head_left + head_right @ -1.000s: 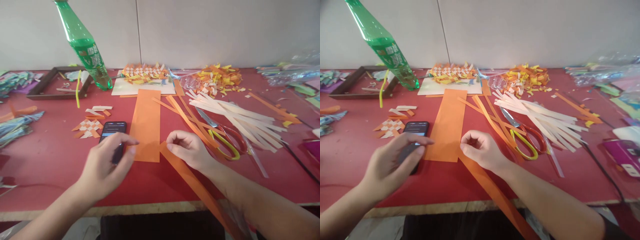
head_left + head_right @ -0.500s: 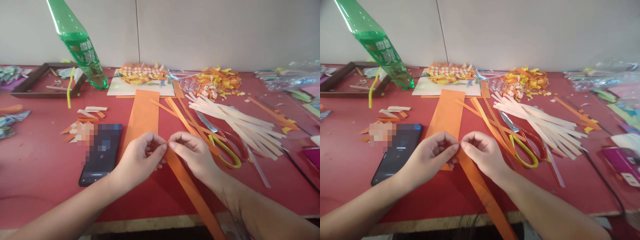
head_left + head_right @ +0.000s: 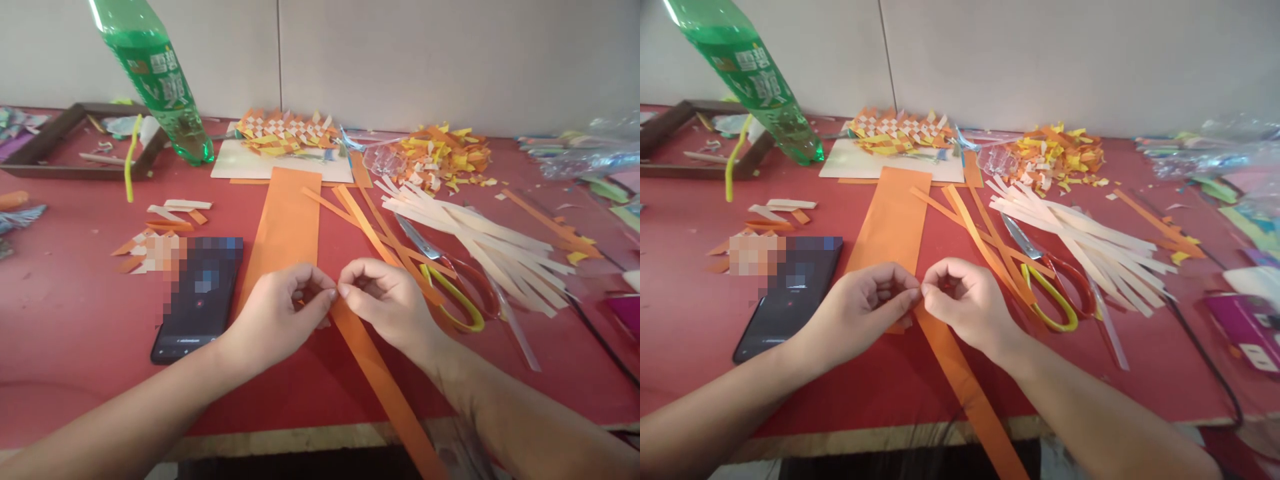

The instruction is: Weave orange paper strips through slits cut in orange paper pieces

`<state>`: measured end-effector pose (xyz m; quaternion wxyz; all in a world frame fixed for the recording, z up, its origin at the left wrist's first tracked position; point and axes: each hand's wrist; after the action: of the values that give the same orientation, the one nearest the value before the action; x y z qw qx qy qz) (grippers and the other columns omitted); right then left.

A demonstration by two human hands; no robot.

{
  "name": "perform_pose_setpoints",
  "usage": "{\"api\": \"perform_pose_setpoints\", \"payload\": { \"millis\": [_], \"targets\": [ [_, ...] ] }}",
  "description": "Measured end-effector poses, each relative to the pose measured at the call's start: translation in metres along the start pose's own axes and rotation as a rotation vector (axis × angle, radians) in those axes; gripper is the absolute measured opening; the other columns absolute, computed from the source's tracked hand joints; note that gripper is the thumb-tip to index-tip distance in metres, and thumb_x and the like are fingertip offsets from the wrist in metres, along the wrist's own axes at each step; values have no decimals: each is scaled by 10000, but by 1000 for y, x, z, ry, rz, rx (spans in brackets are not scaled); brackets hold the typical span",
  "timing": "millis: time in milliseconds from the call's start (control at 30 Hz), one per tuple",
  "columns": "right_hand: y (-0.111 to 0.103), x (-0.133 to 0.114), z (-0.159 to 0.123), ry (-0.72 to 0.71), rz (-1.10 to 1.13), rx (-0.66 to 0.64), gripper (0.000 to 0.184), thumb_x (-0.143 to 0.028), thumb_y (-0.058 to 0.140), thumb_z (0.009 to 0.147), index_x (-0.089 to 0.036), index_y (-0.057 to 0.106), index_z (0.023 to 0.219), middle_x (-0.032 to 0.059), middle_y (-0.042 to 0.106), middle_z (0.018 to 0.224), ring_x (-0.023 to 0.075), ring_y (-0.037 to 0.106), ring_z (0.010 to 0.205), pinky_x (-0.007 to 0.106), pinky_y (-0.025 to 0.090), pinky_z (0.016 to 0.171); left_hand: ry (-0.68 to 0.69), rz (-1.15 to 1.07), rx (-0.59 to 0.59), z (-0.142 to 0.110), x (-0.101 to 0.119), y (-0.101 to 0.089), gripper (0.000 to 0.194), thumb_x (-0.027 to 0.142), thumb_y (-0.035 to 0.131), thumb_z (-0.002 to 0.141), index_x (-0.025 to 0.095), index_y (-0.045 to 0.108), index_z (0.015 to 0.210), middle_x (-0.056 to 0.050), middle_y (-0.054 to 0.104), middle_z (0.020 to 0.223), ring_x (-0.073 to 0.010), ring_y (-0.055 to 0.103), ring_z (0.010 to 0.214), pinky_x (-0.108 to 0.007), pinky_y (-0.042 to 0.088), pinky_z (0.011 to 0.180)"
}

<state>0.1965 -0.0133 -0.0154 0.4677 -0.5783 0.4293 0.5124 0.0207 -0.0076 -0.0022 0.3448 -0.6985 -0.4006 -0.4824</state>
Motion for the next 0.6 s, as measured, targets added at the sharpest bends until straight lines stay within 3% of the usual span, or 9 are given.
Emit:
{"api": "perform_pose_setpoints", "payload": {
  "millis": [133, 367, 500, 600],
  "targets": [
    [-1, 0, 2, -6, -6, 29, 80, -209, 630, 793, -180, 602, 724, -28, 534, 630, 85, 453, 545, 217, 373, 494, 26, -61, 58, 2, 2, 0, 155, 312, 621, 873, 174, 603, 804, 10, 627, 677, -117, 643, 596, -224, 516, 580],
    [2, -1, 3, 22, 33, 22, 68, -189, 632, 766, -177, 599, 707, -38, 521, 615, 79, 439, 536, 219, 348, 488, 170, 52, 328, 5, 5, -11, 170, 331, 643, 867, 181, 634, 787, 11, 630, 713, -95, 581, 610, -195, 463, 560],
    [5, -3, 2, 53, 60, 0, 88, -201, 640, 745, -178, 584, 681, -42, 505, 600, 72, 403, 513, 221, 311, 467, 235, -110, 500, 12, 6, -20, 174, 327, 645, 871, 177, 600, 795, 24, 610, 741, -78, 570, 576, -188, 491, 558],
    [6, -3, 1, 80, 59, -2, 100, -226, 641, 733, -183, 579, 669, -38, 502, 594, 80, 406, 516, 227, 314, 472, 246, -337, 514, 13, 6, -15, 193, 337, 682, 850, 195, 564, 902, 18, 615, 813, -105, 613, 702, -198, 536, 606]
  ]
}}
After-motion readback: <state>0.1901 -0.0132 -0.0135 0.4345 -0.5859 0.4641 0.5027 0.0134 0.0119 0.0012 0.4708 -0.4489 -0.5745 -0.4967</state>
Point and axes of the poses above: each hand's wrist, its own z-axis towards the middle knuckle, its own y-axis out of the palm, x = y × z
